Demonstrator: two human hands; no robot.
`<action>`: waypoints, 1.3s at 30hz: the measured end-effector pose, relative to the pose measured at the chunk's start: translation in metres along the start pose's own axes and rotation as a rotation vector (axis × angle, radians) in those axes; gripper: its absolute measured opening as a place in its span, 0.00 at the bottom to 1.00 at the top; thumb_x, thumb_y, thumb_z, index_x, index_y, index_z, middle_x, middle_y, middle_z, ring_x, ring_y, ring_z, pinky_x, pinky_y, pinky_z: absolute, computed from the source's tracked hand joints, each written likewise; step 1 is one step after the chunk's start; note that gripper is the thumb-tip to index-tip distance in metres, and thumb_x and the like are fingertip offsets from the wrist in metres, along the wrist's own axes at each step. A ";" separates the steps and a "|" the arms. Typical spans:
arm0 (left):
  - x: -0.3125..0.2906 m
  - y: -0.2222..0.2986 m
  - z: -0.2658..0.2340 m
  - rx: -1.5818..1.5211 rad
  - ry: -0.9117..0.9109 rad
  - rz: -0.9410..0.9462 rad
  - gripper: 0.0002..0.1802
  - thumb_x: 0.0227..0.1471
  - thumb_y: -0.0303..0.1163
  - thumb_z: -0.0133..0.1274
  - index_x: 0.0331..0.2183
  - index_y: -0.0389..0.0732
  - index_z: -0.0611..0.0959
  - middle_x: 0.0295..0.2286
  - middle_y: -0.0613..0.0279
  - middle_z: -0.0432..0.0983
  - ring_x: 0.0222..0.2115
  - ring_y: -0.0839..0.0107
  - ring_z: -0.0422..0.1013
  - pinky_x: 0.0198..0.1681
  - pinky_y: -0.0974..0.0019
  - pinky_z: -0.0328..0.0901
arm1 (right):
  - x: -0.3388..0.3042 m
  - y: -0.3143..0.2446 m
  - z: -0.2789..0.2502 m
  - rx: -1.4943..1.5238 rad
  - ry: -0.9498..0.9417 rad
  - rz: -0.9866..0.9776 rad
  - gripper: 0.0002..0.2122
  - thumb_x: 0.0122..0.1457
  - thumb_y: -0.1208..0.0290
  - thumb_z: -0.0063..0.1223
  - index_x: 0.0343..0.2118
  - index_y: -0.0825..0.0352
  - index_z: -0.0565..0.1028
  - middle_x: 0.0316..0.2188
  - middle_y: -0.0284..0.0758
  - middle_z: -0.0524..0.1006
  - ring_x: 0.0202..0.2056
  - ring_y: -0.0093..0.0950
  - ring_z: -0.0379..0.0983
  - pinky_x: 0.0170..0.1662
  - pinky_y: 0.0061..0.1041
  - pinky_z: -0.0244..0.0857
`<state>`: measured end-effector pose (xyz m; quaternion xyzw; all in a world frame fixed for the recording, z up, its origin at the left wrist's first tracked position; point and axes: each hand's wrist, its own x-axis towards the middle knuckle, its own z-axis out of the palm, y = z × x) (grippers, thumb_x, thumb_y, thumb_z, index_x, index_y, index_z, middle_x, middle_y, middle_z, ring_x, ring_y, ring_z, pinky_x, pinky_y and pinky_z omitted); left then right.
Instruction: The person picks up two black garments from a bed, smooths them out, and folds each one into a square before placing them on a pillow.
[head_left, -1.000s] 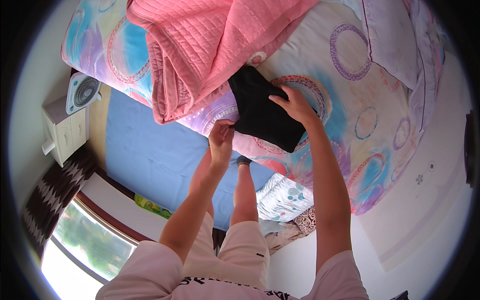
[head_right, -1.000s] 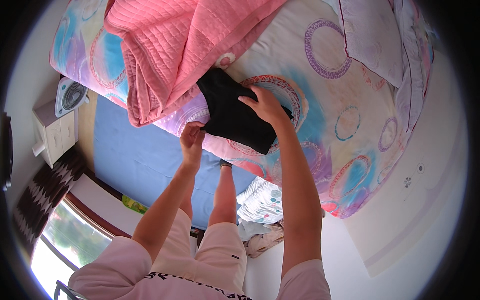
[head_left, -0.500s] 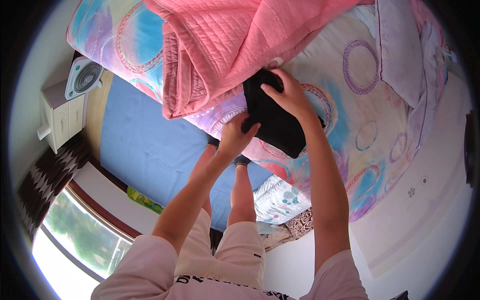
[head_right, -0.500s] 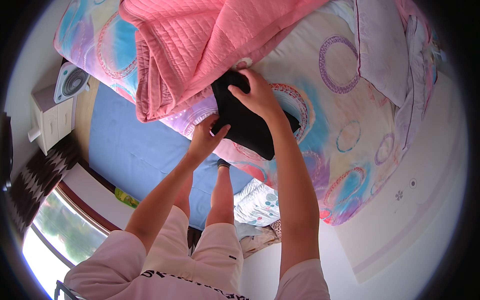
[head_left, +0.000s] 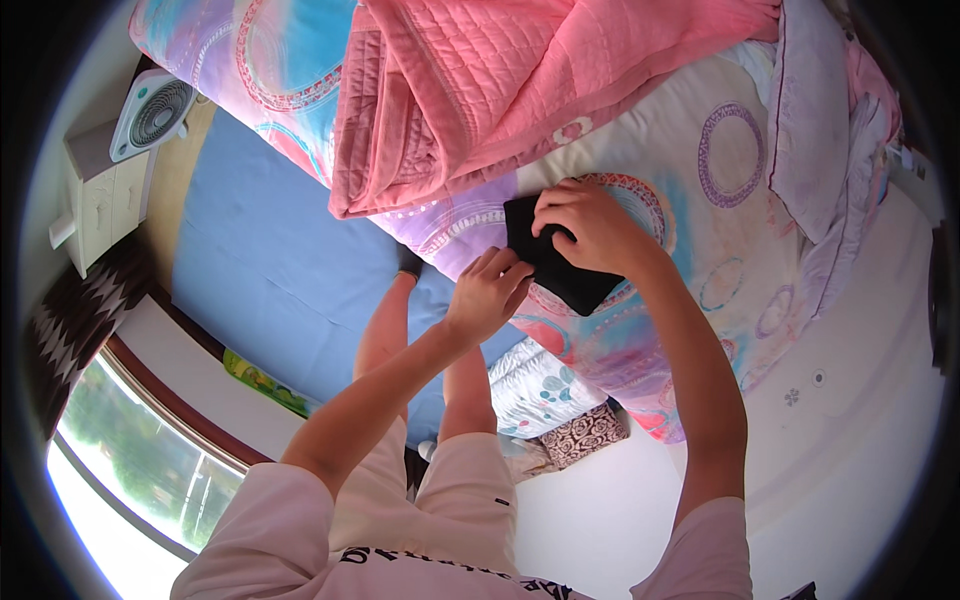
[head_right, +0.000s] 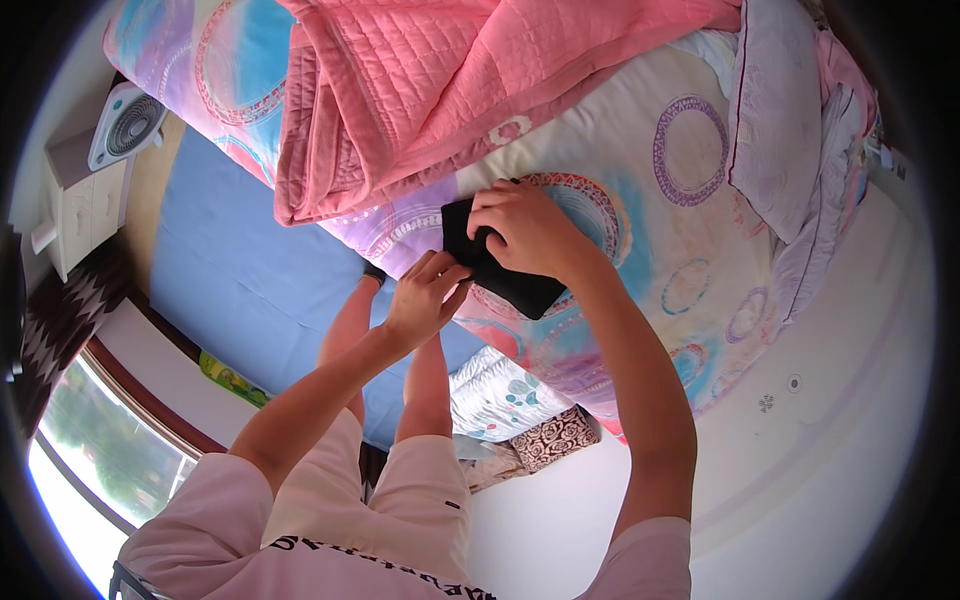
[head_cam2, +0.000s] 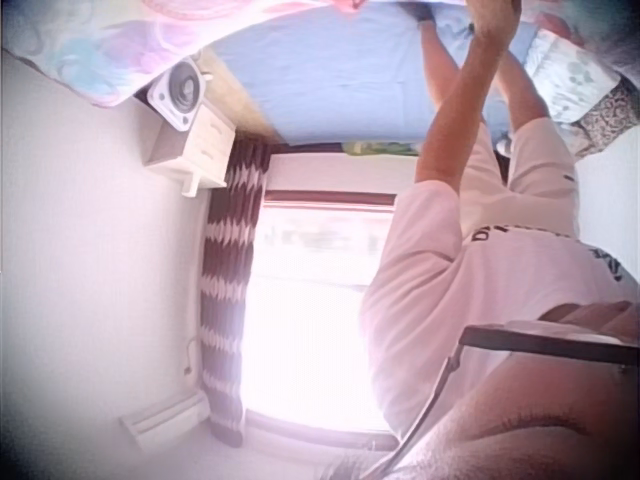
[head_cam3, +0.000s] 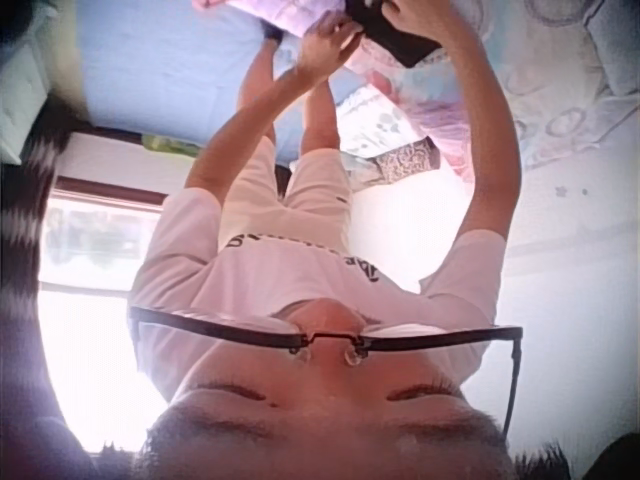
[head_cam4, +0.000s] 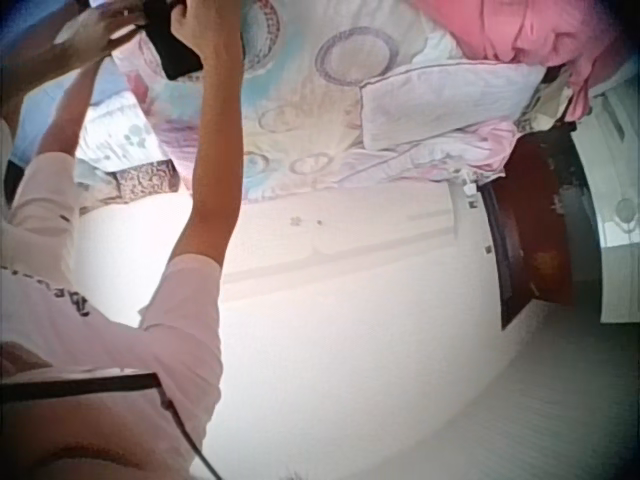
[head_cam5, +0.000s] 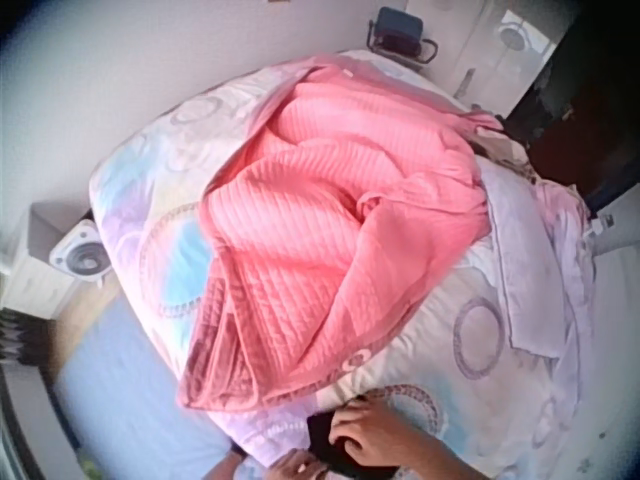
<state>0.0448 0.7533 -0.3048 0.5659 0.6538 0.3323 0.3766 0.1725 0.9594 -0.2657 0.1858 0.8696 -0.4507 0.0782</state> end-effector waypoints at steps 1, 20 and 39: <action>-0.002 0.002 0.000 -0.002 0.027 0.007 0.10 0.49 0.27 0.63 0.36 0.42 0.82 0.33 0.61 0.71 0.35 0.60 0.71 0.40 0.57 0.67 | -0.005 -0.001 -0.001 -0.019 -0.002 -0.018 0.09 0.45 0.82 0.53 0.29 0.65 0.80 0.34 0.32 0.78 0.44 0.36 0.72 0.52 0.38 0.67; 0.017 0.003 -0.002 0.005 -0.065 0.184 0.13 0.47 0.24 0.59 0.36 0.39 0.75 0.55 0.47 0.71 0.60 0.45 0.66 0.58 0.45 0.63 | -0.049 0.020 -0.012 0.118 0.200 0.178 0.25 0.42 0.88 0.51 0.46 0.62 0.76 0.47 0.40 0.76 0.56 0.42 0.71 0.62 0.39 0.63; 0.031 -0.009 0.010 -0.548 0.057 -0.512 0.05 0.65 0.28 0.46 0.41 0.38 0.69 0.19 0.60 0.65 0.21 0.66 0.64 0.26 0.59 0.57 | -0.035 0.031 0.024 0.077 0.260 0.192 0.10 0.56 0.78 0.55 0.41 0.70 0.75 0.41 0.42 0.78 0.49 0.46 0.72 0.53 0.41 0.66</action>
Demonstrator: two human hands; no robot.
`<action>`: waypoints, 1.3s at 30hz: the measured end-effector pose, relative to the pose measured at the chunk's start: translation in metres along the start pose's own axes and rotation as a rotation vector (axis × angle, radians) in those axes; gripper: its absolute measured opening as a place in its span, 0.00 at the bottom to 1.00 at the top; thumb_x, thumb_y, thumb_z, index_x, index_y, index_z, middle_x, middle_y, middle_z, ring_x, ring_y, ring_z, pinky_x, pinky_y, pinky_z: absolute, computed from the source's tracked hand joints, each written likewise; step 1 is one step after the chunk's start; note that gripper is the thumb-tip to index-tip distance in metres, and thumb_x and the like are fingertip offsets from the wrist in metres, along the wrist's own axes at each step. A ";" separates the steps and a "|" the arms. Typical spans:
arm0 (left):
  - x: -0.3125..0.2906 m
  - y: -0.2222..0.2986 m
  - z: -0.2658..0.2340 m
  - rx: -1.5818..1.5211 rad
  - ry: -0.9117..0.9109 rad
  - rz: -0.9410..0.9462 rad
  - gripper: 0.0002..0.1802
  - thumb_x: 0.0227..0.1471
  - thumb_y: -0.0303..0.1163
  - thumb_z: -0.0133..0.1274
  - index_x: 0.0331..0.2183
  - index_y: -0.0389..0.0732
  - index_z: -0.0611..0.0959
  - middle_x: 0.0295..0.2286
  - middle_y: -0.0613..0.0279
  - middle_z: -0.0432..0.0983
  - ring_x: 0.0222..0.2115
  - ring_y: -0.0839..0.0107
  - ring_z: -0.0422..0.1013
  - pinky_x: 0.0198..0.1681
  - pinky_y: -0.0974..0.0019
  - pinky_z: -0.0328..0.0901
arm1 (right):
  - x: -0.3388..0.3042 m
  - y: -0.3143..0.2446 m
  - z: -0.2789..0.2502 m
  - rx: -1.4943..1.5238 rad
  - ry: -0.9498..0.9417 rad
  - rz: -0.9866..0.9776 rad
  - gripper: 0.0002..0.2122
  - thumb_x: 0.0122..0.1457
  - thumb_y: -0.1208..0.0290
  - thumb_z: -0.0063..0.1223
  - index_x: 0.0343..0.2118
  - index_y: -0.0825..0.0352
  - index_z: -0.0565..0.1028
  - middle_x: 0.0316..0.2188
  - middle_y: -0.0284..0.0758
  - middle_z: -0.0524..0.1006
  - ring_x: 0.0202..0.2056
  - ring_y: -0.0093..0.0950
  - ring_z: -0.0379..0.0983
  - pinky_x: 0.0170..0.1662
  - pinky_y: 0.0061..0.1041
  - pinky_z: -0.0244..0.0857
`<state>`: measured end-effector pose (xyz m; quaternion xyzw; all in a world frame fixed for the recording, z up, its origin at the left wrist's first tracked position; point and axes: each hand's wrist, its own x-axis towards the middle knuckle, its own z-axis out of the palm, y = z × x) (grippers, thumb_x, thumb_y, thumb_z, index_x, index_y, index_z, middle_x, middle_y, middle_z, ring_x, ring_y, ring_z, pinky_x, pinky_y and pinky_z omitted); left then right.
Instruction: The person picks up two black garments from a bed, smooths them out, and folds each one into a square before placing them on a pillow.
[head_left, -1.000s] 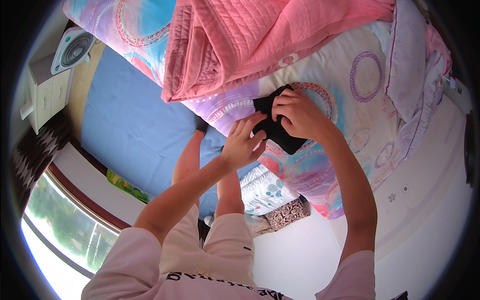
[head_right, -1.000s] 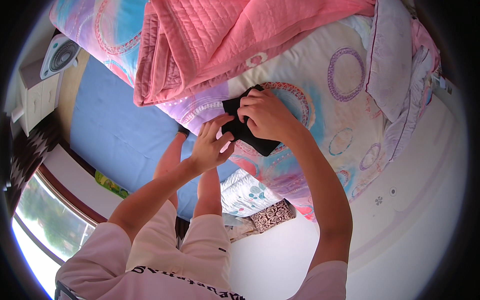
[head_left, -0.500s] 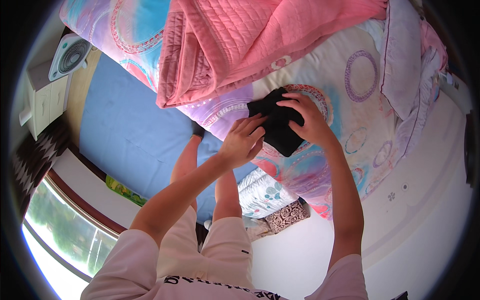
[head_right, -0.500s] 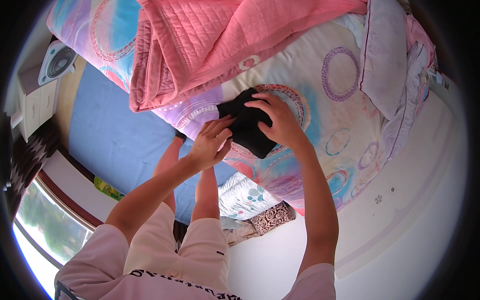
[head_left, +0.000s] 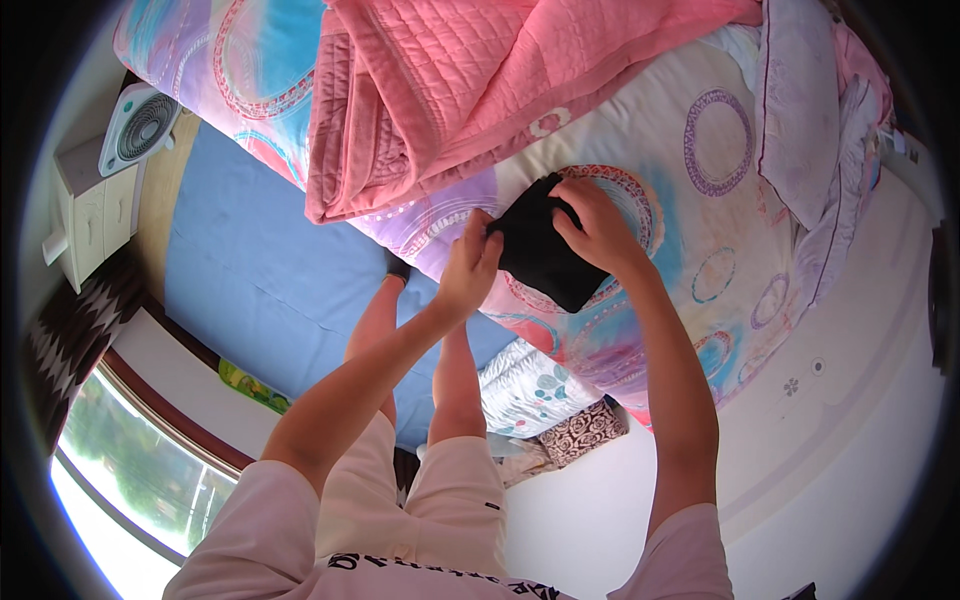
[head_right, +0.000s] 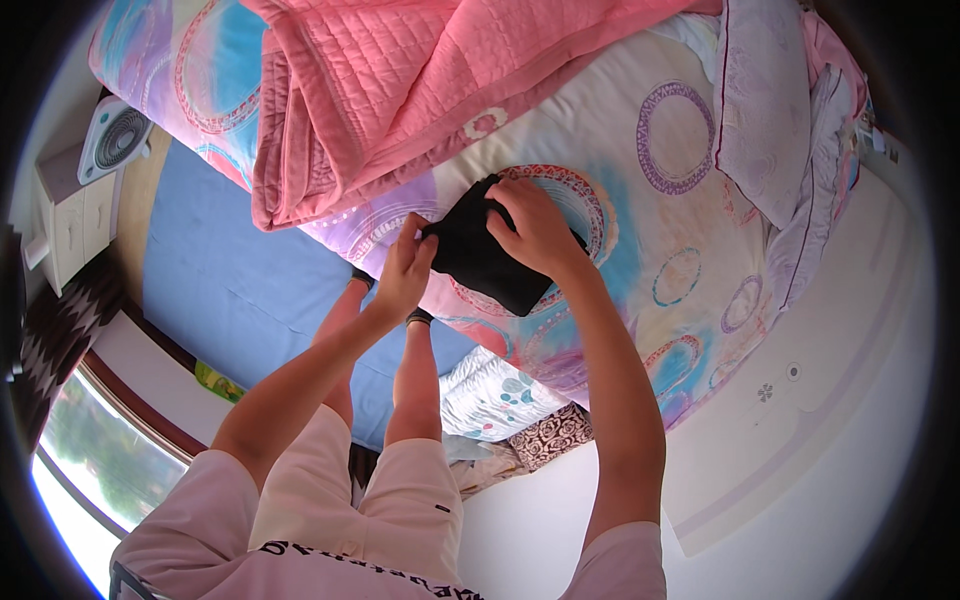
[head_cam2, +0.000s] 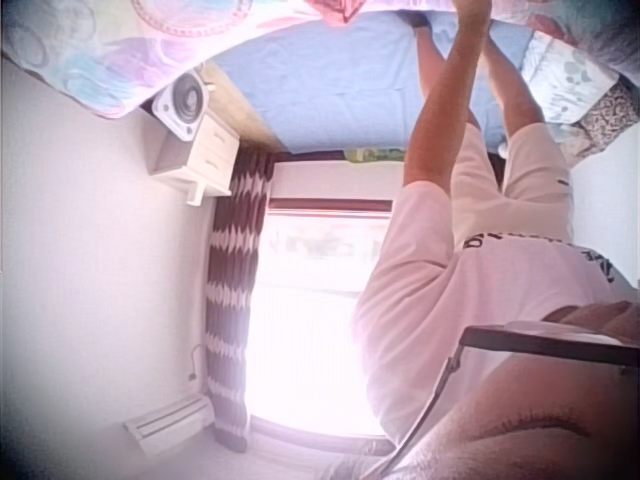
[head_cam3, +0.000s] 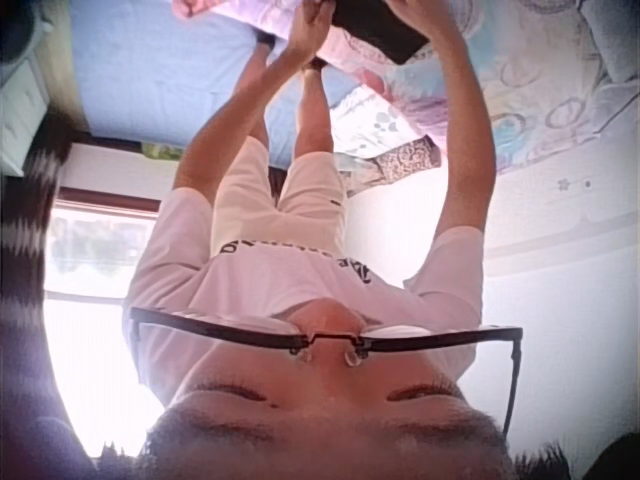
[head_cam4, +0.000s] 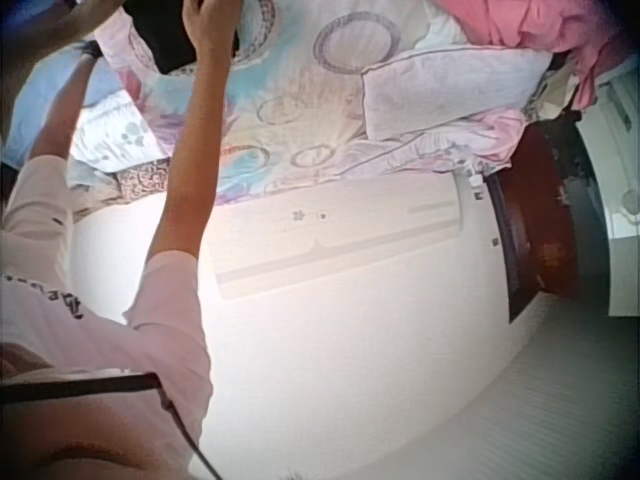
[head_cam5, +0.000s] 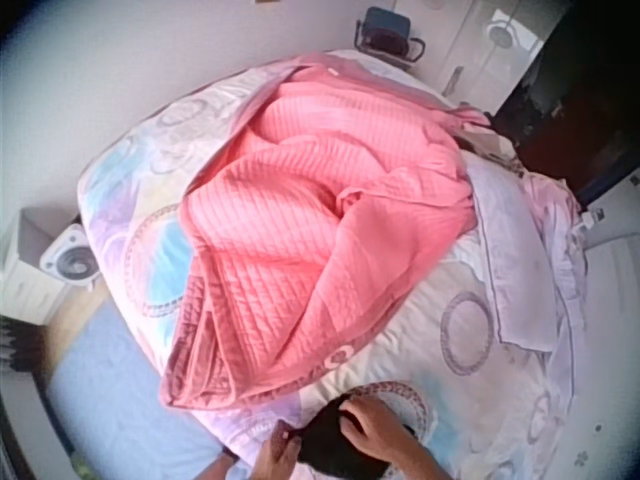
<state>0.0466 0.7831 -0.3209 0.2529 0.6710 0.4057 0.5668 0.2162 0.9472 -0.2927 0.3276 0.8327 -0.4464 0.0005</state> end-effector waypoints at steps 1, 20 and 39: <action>0.004 -0.006 -0.001 0.003 0.023 -0.108 0.06 0.64 0.29 0.47 0.41 0.39 0.69 0.19 0.62 0.64 0.22 0.73 0.60 0.26 0.61 0.57 | 0.003 0.000 0.004 0.011 0.084 0.009 0.08 0.57 0.75 0.55 0.39 0.70 0.75 0.39 0.43 0.78 0.45 0.46 0.73 0.49 0.42 0.67; 0.007 0.047 0.038 0.662 -0.025 0.707 0.31 0.49 0.21 0.53 0.58 0.39 0.74 0.65 0.49 0.60 0.65 0.49 0.58 0.65 0.41 0.54 | -0.066 0.017 0.027 -0.118 0.826 0.357 0.09 0.66 0.69 0.54 0.43 0.68 0.74 0.45 0.43 0.77 0.46 0.45 0.73 0.50 0.41 0.66; 0.060 0.038 0.054 0.677 -0.051 0.211 0.43 0.49 0.50 0.70 0.55 0.32 0.70 0.40 0.39 0.79 0.44 0.43 0.77 0.49 0.52 0.71 | -0.121 0.017 0.129 0.638 1.052 0.876 0.29 0.57 0.55 0.69 0.51 0.74 0.72 0.35 0.43 0.81 0.33 0.39 0.78 0.42 0.34 0.71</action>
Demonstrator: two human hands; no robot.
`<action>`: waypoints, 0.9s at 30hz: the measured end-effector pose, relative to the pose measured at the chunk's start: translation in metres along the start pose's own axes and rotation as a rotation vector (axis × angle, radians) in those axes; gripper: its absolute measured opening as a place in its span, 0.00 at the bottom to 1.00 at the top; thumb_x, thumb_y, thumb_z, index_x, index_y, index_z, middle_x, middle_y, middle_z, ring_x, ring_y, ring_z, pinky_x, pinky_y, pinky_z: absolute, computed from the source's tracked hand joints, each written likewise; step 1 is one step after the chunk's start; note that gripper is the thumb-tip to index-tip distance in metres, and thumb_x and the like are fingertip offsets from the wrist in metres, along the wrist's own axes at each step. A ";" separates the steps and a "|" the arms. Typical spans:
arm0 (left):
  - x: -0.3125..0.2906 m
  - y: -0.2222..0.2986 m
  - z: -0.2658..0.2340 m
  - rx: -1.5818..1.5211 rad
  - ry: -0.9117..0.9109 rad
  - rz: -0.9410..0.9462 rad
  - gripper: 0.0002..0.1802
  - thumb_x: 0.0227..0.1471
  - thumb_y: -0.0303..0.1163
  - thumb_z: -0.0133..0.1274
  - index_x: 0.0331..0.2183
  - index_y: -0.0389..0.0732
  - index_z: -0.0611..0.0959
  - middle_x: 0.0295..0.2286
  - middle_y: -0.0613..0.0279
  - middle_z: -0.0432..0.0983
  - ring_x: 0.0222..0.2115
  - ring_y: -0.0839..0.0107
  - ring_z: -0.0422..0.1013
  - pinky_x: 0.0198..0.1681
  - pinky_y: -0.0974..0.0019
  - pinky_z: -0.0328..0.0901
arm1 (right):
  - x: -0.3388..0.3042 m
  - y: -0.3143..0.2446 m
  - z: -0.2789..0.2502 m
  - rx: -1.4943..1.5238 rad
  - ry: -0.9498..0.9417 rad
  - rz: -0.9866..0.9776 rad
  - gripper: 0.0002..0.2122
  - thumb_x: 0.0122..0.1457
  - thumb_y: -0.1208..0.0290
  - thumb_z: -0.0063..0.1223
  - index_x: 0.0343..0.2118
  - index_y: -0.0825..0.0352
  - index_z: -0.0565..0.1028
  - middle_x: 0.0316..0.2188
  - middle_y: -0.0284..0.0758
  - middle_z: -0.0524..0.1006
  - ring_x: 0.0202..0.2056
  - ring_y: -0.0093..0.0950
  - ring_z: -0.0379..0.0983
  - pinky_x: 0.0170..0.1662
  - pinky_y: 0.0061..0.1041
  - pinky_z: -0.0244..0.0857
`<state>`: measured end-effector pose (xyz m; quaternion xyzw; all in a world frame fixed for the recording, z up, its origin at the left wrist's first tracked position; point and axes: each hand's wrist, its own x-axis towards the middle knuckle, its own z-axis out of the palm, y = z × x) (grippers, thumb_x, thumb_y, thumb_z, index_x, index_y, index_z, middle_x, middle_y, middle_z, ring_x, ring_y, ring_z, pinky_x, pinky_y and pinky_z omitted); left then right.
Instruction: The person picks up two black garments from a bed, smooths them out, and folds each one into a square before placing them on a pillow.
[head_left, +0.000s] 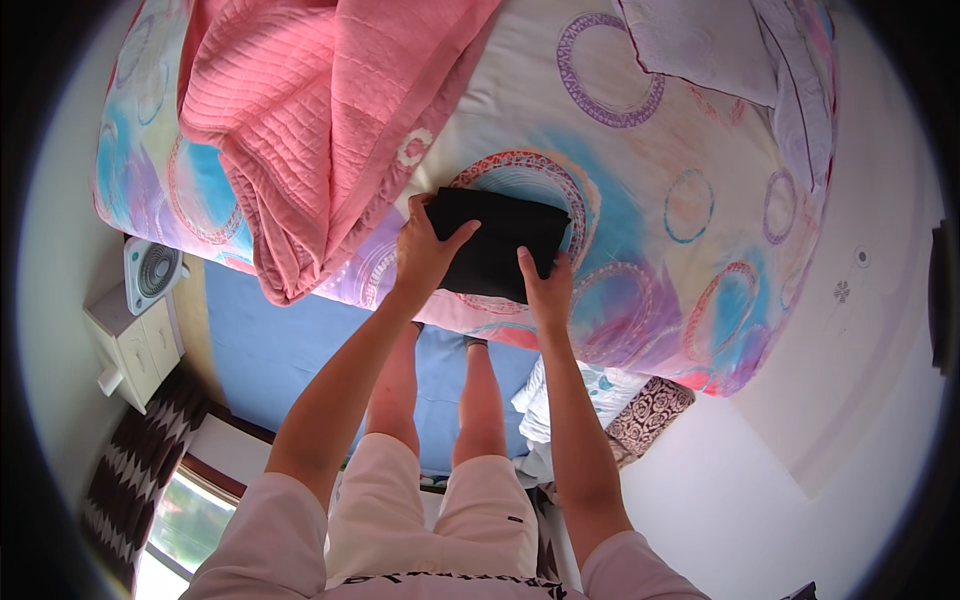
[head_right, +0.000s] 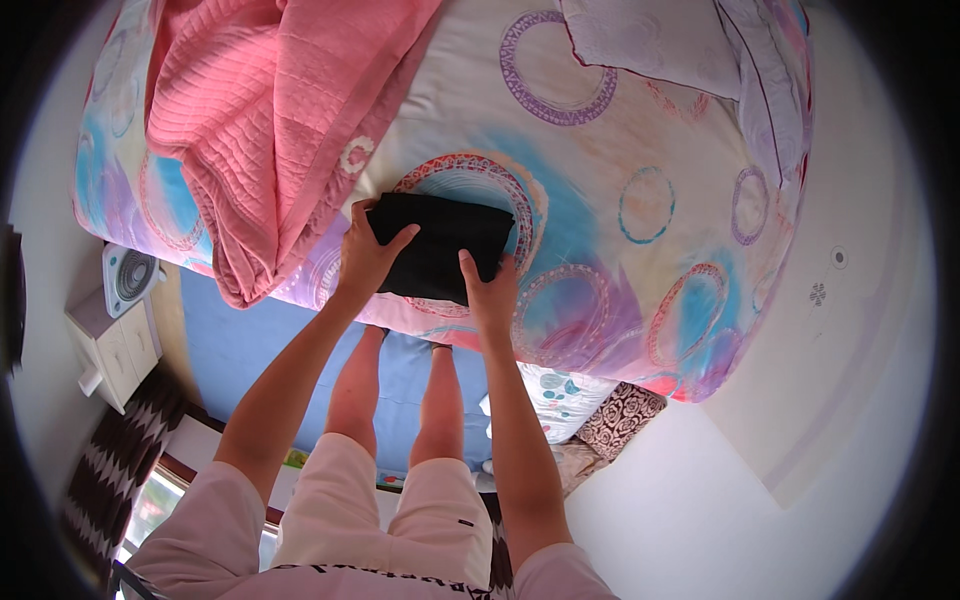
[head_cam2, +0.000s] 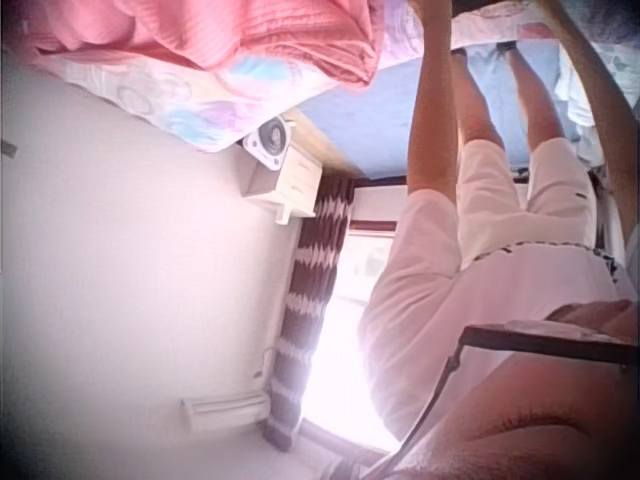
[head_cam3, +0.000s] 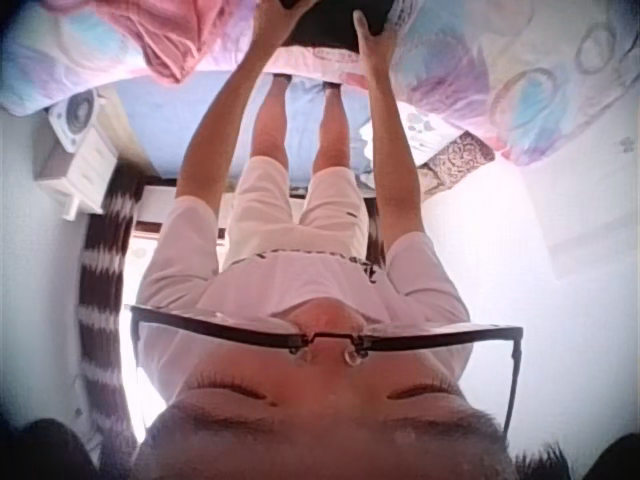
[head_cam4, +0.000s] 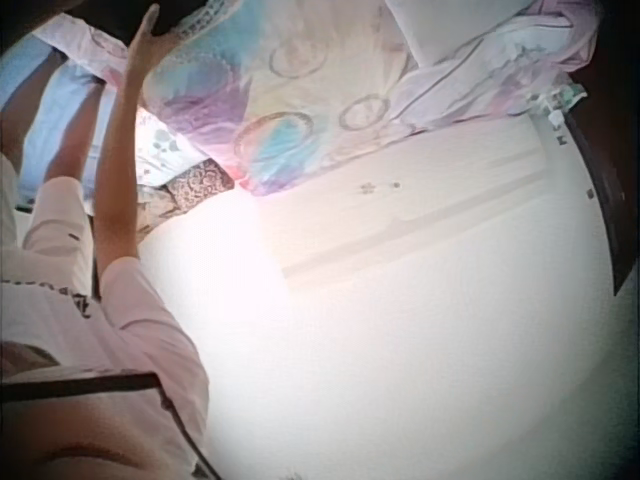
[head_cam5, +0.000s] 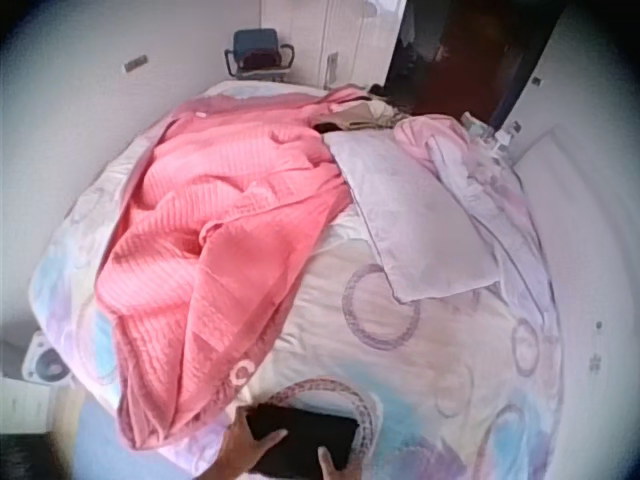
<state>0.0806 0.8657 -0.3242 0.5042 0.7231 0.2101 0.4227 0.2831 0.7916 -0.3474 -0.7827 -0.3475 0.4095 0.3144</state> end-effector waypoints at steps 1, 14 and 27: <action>0.004 -0.003 -0.003 0.012 -0.003 0.010 0.43 0.49 0.50 0.70 0.55 0.32 0.70 0.40 0.39 0.79 0.44 0.43 0.77 0.49 0.52 0.71 | -0.001 -0.002 0.003 0.014 0.006 0.004 0.29 0.57 0.55 0.69 0.51 0.74 0.72 0.35 0.43 0.81 0.33 0.39 0.78 0.42 0.34 0.71; -0.024 0.030 0.028 -0.502 -0.447 -0.213 0.41 0.47 0.38 0.74 0.58 0.38 0.72 0.48 0.58 0.76 0.49 0.69 0.72 0.54 0.67 0.67 | 0.001 -0.003 -0.080 0.200 0.125 -0.130 0.11 0.68 0.66 0.57 0.43 0.68 0.72 0.30 0.39 0.76 0.29 0.35 0.67 0.36 0.30 0.65; -0.024 0.111 0.163 -0.033 -0.252 0.346 0.33 0.47 0.39 0.73 0.50 0.36 0.77 0.42 0.48 0.78 0.44 0.52 0.74 0.50 0.56 0.68 | 0.007 0.078 -0.198 0.052 0.280 0.056 0.10 0.66 0.70 0.55 0.44 0.69 0.70 0.33 0.43 0.77 0.34 0.40 0.75 0.39 0.35 0.68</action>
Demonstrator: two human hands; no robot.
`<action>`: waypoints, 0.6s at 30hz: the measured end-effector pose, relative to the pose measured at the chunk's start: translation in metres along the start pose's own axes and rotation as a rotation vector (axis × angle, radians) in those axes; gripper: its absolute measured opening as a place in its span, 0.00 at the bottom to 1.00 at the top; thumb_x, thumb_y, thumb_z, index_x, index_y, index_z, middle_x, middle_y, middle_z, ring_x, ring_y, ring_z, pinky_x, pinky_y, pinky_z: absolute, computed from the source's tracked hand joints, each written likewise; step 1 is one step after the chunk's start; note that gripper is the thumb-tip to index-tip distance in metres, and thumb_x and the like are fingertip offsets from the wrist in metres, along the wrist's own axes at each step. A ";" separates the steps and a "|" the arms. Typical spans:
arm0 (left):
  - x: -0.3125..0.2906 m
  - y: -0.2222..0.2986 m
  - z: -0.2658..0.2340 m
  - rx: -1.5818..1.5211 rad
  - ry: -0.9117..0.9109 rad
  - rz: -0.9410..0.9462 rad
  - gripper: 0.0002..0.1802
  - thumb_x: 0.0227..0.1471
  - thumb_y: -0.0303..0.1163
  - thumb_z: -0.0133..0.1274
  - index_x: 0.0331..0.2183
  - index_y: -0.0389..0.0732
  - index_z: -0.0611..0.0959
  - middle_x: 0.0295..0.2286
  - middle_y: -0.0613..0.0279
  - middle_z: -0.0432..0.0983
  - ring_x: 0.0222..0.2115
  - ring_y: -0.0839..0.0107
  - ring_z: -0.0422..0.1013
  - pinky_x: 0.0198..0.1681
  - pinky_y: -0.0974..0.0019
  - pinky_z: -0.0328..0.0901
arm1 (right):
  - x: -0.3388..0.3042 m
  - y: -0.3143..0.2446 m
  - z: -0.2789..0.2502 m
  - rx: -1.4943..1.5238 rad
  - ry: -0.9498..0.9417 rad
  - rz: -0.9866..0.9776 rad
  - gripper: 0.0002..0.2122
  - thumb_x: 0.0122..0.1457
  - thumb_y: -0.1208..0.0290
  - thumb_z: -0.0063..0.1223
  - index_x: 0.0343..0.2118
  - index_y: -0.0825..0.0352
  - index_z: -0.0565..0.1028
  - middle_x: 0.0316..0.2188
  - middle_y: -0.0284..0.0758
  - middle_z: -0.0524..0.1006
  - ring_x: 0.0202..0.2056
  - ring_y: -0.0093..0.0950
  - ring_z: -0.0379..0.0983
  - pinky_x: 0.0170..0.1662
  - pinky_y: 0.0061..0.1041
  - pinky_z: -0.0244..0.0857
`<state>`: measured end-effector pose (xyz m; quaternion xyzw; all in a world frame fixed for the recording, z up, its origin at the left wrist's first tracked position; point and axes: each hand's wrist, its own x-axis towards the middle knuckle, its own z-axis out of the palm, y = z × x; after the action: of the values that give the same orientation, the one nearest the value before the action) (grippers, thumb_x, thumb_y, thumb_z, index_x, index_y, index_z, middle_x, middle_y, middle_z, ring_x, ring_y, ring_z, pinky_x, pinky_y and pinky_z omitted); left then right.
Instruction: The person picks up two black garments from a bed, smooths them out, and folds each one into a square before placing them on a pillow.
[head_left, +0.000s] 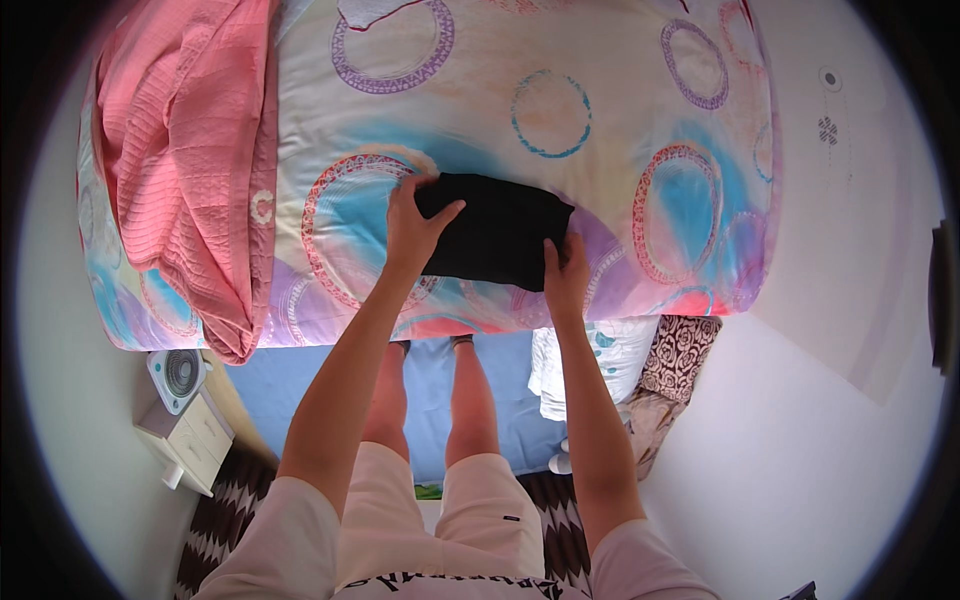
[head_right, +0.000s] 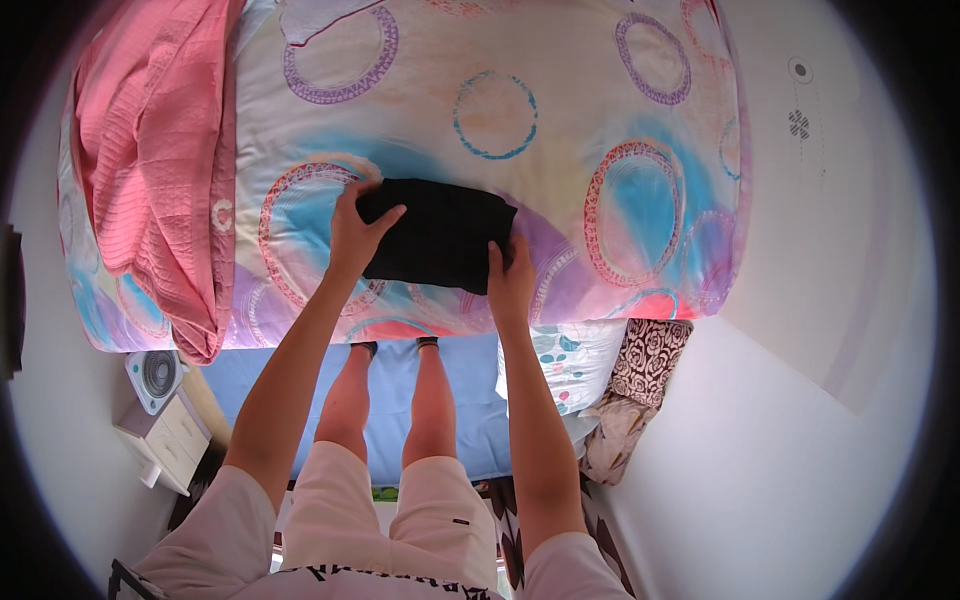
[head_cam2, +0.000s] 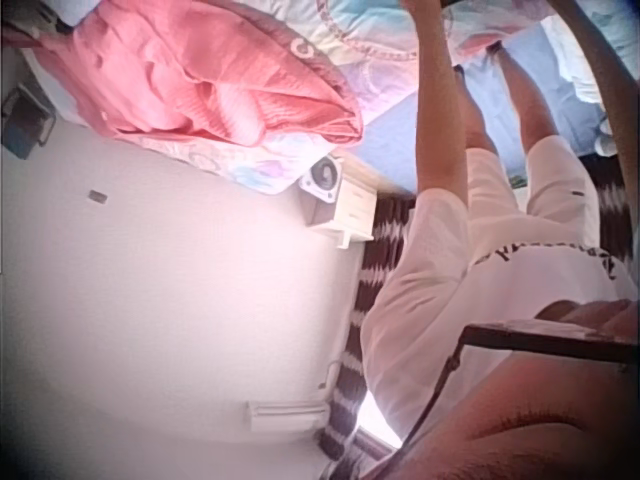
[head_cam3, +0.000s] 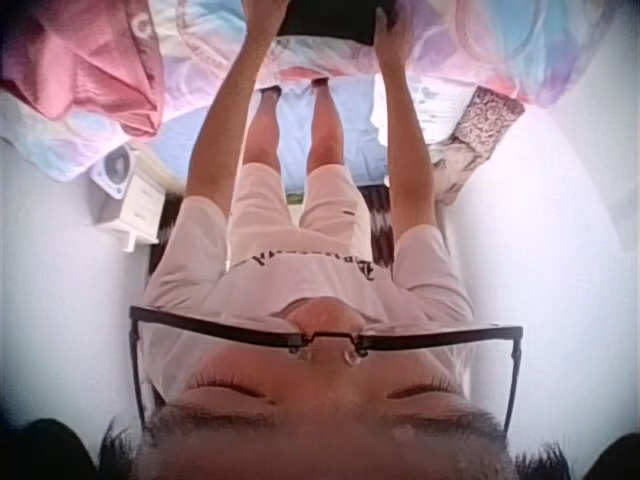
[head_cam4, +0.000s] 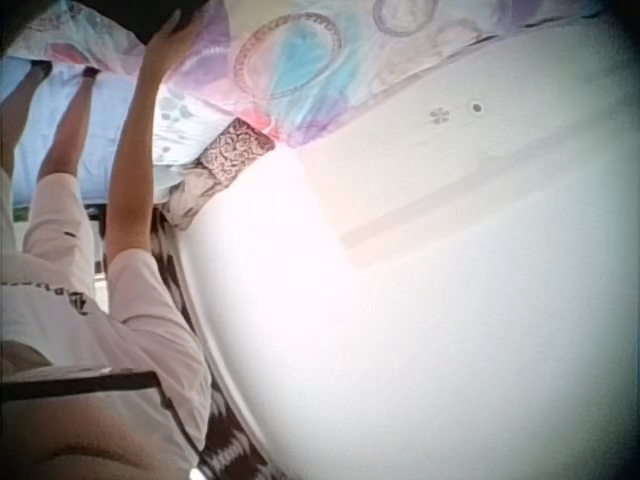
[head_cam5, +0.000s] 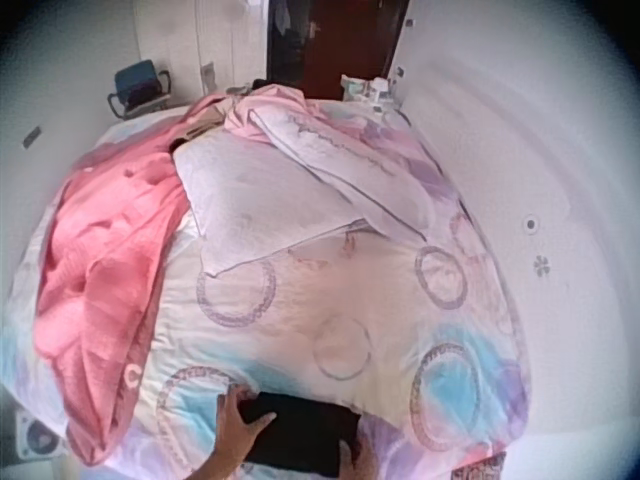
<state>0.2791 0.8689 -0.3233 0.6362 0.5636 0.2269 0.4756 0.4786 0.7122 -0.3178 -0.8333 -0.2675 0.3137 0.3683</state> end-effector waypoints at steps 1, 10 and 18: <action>-0.004 0.012 0.002 0.071 0.100 -0.039 0.32 0.48 0.39 0.72 0.50 0.36 0.77 0.47 0.47 0.75 0.48 0.51 0.72 0.53 0.56 0.66 | -0.001 0.000 0.000 0.013 -0.044 0.088 0.10 0.65 0.71 0.55 0.45 0.70 0.71 0.38 0.45 0.78 0.39 0.42 0.76 0.43 0.38 0.68; -0.046 0.034 0.027 0.511 -0.104 0.557 0.29 0.58 0.23 0.49 0.61 0.40 0.73 0.66 0.54 0.60 0.68 0.54 0.56 0.70 0.41 0.47 | -0.027 -0.053 0.039 -0.308 0.049 -0.598 0.25 0.64 0.75 0.48 0.64 0.69 0.65 0.70 0.50 0.58 0.70 0.49 0.54 0.69 0.51 0.52; -0.025 -0.009 0.038 0.620 -0.018 0.375 0.30 0.66 0.34 0.40 0.68 0.44 0.64 0.71 0.52 0.48 0.71 0.50 0.45 0.71 0.39 0.38 | 0.013 -0.014 0.060 -0.725 0.139 -0.428 0.28 0.69 0.60 0.44 0.70 0.64 0.60 0.73 0.41 0.55 0.73 0.42 0.49 0.71 0.52 0.45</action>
<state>0.2993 0.8314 -0.3416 0.8445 0.4748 0.1227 0.2151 0.4407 0.7556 -0.3432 -0.8539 -0.5017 0.0589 0.1256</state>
